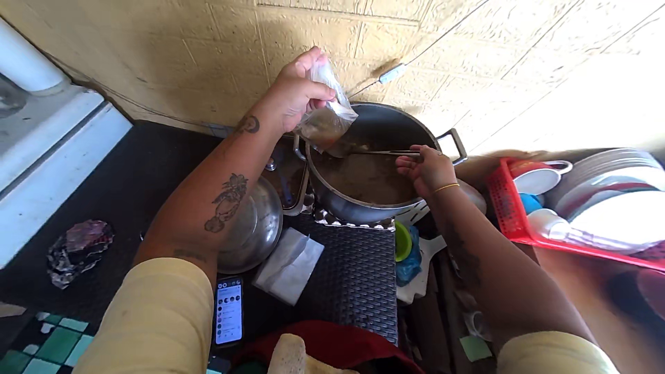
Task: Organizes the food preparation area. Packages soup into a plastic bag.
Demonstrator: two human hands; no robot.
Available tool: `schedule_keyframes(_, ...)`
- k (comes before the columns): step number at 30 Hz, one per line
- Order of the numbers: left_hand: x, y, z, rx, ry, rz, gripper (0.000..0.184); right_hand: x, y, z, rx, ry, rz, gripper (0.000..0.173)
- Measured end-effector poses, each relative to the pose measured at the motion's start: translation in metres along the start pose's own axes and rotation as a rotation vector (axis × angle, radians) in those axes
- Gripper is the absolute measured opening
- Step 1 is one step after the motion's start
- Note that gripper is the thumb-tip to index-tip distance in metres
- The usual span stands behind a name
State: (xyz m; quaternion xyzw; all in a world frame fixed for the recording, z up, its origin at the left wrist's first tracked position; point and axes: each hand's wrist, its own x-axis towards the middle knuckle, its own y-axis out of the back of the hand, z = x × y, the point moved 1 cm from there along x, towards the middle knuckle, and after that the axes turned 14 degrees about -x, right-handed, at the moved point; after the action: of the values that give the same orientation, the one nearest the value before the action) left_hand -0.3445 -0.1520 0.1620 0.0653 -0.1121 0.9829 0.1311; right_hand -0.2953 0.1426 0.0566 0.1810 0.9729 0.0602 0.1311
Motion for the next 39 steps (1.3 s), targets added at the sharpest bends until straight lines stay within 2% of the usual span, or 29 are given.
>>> schedule_keyframes(7,0.001,-0.007,-0.012,0.013,0.03,-0.013,0.088,-0.004,0.025,-0.018,-0.026,0.098,0.03,0.034)
schedule_keyframes(11,0.005,-0.014,-0.031,0.002,0.061,-0.034,0.093,-0.015,0.046,-0.038,-0.043,0.151,0.065,0.031)
schedule_keyframes(14,0.009,-0.02,-0.051,-0.008,0.075,-0.046,0.088,-0.031,0.063,-0.056,-0.079,0.187,0.081,0.029)
schedule_keyframes(17,0.01,-0.032,-0.067,-0.003,0.111,-0.028,0.098,-0.045,0.072,-0.077,-0.118,0.225,0.116,0.029)
schedule_keyframes(20,0.015,-0.043,-0.083,0.009,0.145,-0.007,0.1,-0.063,0.08,-0.091,-0.156,0.282,0.111,0.03)
schedule_keyframes(24,0.02,-0.056,-0.095,0.006,0.174,0.022,0.106,-0.09,0.081,-0.095,-0.178,0.341,0.039,0.034)
schedule_keyframes(26,0.02,-0.063,-0.094,0.005,0.177,0.034,0.108,-0.103,0.072,-0.089,-0.306,0.478,-0.023,0.035)
schedule_keyframes(29,0.021,-0.067,-0.094,-0.005,0.161,0.057,0.105,-0.121,0.058,-0.071,-0.695,0.945,-0.085,0.038)
schedule_keyframes(31,0.019,-0.064,-0.091,-0.004,0.171,0.071,0.102,-0.125,0.056,-0.062,-0.941,1.256,-0.066,0.038)
schedule_keyframes(33,0.017,-0.059,-0.091,-0.021,0.17,0.074,0.102,-0.12,0.056,-0.057,-1.054,1.379,0.01,0.036)
schedule_keyframes(35,0.016,-0.054,-0.092,-0.029,0.157,0.073,0.1,-0.103,0.058,-0.051,-1.1,1.336,0.051,0.037)
schedule_keyframes(39,0.013,-0.047,-0.084,0.01,0.147,0.069,0.091,-0.055,0.053,-0.029,-1.177,1.13,0.017,0.036)
